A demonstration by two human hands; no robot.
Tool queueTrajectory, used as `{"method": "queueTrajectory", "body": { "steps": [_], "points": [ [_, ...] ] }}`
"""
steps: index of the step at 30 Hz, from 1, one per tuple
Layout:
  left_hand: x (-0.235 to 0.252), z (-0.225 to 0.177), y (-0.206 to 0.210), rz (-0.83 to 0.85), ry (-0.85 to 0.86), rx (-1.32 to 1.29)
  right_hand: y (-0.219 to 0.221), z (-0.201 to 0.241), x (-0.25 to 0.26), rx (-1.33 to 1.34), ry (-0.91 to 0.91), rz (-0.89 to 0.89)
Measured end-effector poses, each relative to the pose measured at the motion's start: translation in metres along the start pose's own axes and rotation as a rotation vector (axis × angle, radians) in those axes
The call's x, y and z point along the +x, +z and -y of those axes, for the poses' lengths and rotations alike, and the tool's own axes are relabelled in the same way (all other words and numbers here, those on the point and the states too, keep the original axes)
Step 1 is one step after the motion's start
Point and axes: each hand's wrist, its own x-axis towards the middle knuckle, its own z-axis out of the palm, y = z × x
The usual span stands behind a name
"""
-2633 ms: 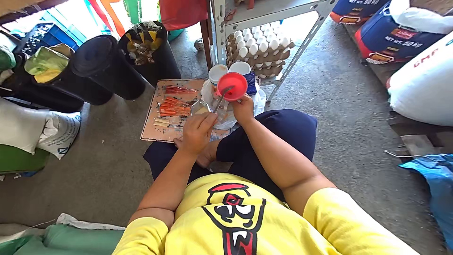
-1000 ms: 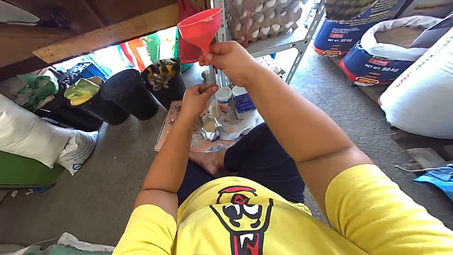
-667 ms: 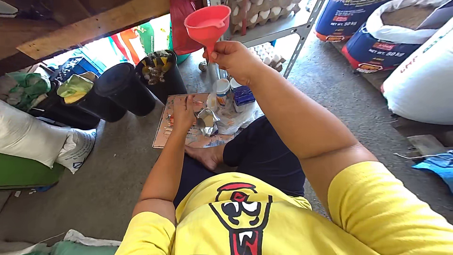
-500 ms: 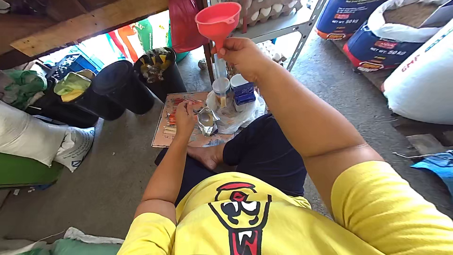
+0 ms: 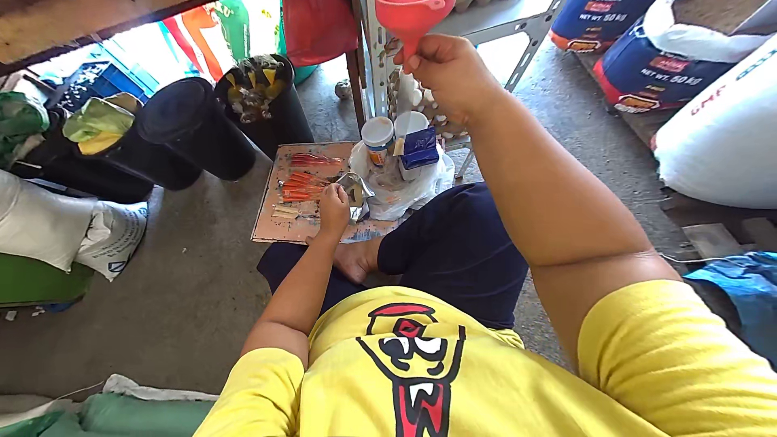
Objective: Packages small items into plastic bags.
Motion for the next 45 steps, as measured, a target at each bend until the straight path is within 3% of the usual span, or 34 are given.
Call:
{"method": "queueTrajectory", "body": {
  "steps": [14,25,37,45],
  "points": [
    [-0.022,0.02,-0.027,-0.193,-0.054,-0.234,0.025,-0.036,-0.016,0.044,0.074,0.033],
    [-0.027,0.005,-0.056,-0.351,-0.272,-0.68,0.042,-0.057,-0.025,0.036,0.09,0.092],
    [0.004,-0.091,-0.162,-0.542,0.265,-0.802,0.056,-0.065,-0.032,0.053,0.104,0.134],
    [0.01,-0.12,-0.163,-0.506,0.627,-0.674,0.062,-0.059,-0.029,0.014,0.119,0.151]
  ]
}}
